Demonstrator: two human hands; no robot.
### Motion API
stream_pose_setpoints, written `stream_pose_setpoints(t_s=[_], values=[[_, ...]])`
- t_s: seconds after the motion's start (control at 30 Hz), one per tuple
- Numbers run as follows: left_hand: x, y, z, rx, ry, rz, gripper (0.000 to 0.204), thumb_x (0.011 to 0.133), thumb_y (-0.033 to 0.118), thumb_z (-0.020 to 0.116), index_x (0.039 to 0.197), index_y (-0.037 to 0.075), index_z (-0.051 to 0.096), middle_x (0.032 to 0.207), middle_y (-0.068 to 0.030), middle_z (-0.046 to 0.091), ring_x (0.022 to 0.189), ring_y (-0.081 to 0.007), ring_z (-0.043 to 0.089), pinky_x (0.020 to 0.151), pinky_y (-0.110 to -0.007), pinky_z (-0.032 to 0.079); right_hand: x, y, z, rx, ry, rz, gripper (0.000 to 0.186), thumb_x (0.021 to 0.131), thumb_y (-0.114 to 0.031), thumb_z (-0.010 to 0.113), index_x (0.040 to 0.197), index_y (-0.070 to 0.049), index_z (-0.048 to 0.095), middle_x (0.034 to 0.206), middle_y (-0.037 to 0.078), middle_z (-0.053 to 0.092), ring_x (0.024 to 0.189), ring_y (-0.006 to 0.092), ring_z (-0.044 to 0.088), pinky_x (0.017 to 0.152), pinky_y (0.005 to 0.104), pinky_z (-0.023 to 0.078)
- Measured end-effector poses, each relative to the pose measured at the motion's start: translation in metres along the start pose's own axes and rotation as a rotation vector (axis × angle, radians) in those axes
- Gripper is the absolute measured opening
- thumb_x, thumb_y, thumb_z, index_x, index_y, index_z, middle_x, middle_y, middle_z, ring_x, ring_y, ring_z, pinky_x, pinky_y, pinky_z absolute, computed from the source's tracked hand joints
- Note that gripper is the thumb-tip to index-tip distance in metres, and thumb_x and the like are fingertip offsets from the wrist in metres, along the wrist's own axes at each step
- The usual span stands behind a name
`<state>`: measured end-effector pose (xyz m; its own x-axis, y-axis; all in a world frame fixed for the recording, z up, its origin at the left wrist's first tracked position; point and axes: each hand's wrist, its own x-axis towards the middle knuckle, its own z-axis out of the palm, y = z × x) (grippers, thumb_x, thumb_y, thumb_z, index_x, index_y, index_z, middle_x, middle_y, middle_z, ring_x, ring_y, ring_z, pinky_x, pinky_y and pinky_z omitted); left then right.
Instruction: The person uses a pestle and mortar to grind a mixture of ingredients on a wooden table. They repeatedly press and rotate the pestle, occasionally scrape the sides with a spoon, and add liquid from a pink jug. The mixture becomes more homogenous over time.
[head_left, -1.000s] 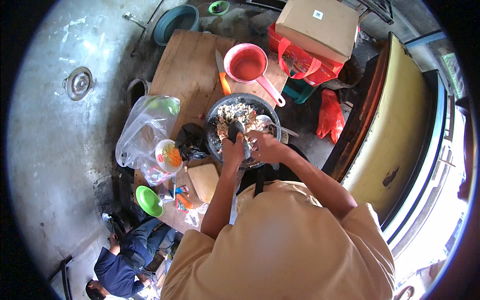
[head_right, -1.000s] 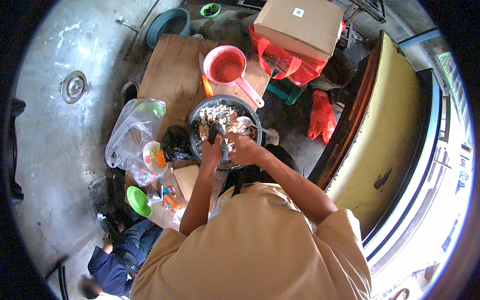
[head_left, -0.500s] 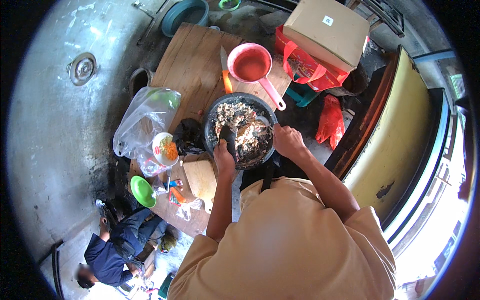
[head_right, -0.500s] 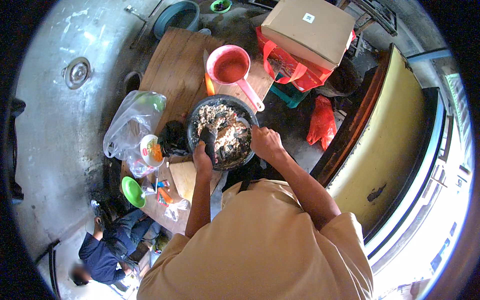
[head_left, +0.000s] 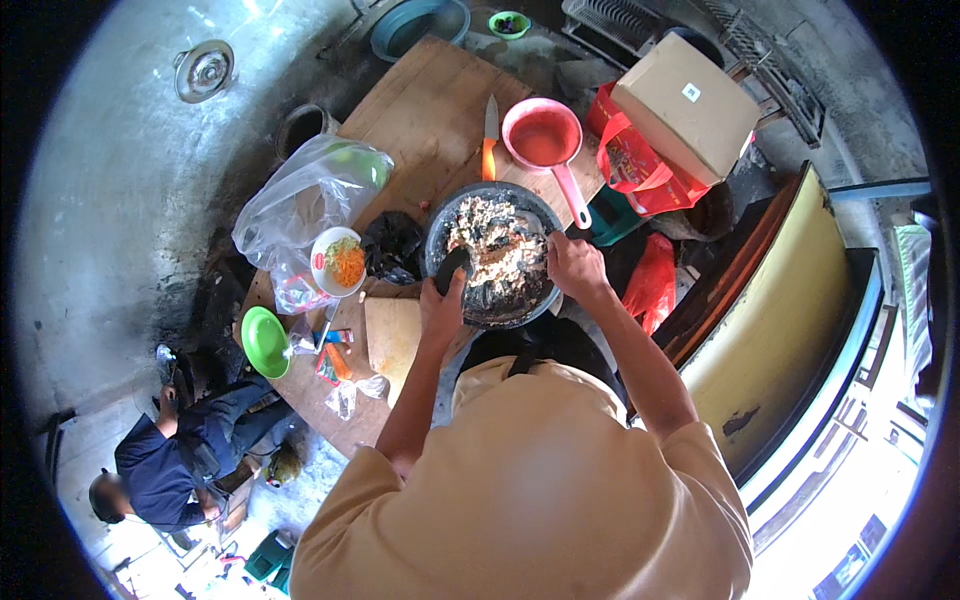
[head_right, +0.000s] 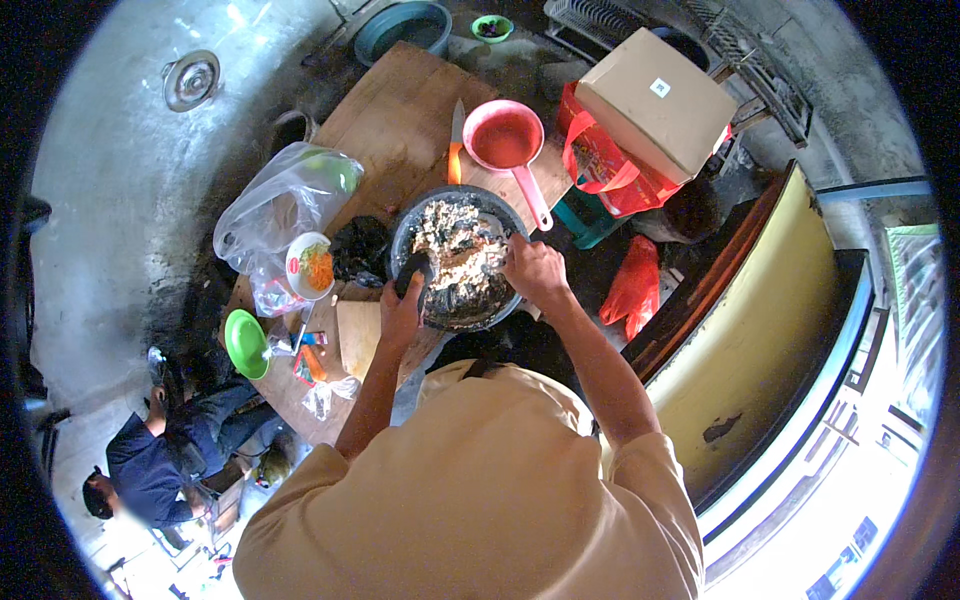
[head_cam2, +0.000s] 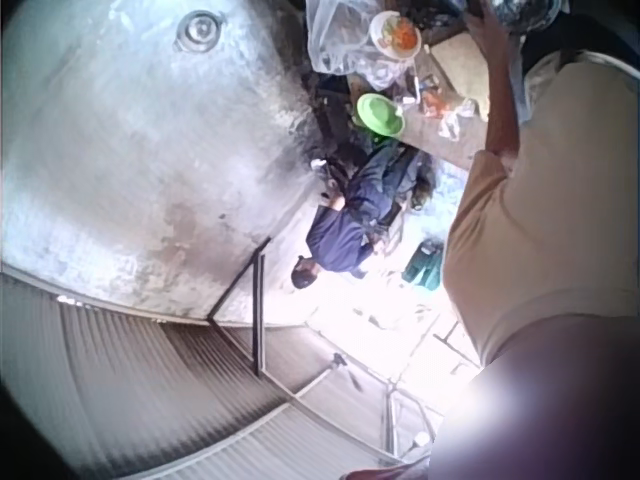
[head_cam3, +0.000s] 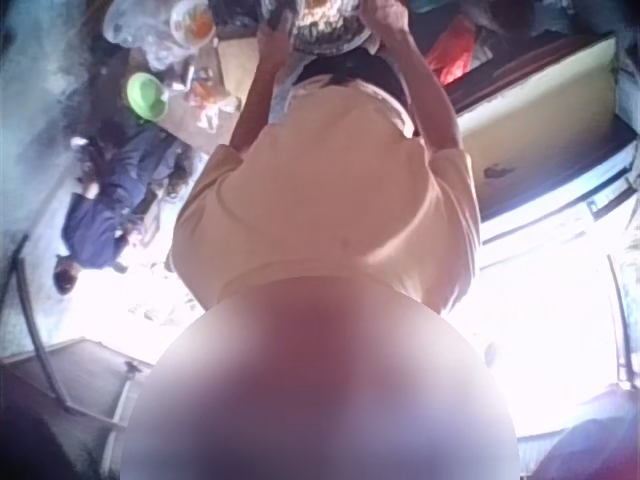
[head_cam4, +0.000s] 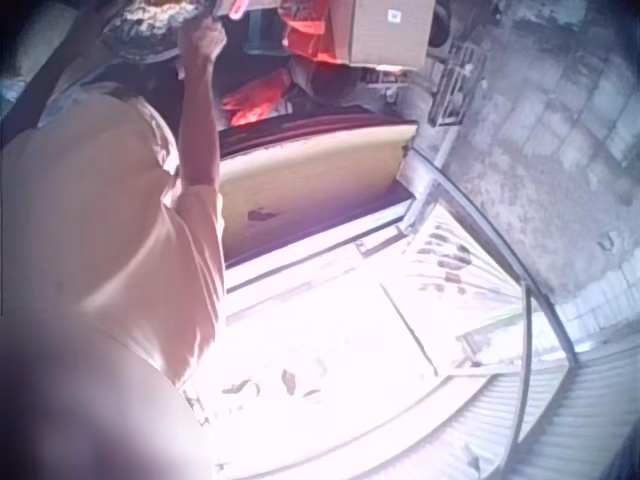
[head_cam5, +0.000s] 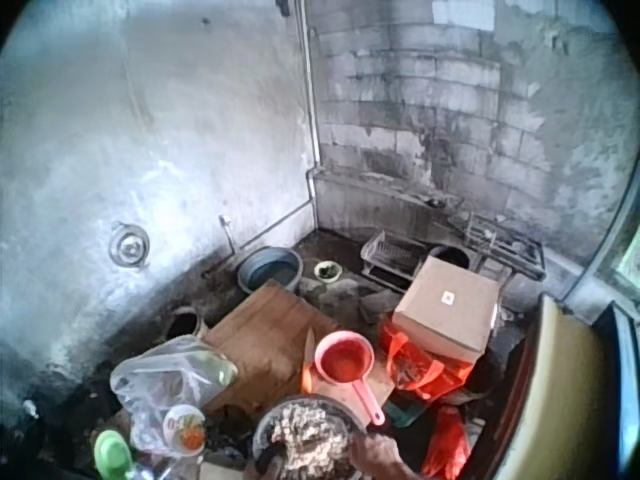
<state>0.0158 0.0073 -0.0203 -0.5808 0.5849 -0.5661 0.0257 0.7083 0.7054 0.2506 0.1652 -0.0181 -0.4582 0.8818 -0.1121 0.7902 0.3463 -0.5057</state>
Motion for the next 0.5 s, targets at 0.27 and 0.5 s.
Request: stream_pose_setpoints(t_s=[0.27,0.5], values=[[-0.008,0.016,0.01,0.04,0.056,0.23,0.07,0.096,0.059,0.068,0.115,-0.008,0.06,0.101,-0.0325,0.07,0.098,-0.0481,0.07,0.081,-0.053,0.053,-0.008,0.003,0.002,-0.234,-0.125,-0.244,0.031,0.099,-0.02,0.056,0.127,-0.008,0.055,0.077,0.023,0.071,0.067,0.0424,0.071,0.061,0.057,0.057],[0.007,0.001,0.012,-0.095,-0.075,0.17,0.067,0.099,0.056,0.065,0.116,-0.009,0.06,0.104,-0.0336,0.069,0.097,-0.048,0.07,0.081,-0.052,0.053,-0.046,0.029,0.012,-0.207,0.169,-0.351,0.025,0.095,-0.013,0.058,0.119,-0.005,0.055,0.085,0.015,0.071,0.074,0.0333,0.073,0.066,0.0467,0.058]])
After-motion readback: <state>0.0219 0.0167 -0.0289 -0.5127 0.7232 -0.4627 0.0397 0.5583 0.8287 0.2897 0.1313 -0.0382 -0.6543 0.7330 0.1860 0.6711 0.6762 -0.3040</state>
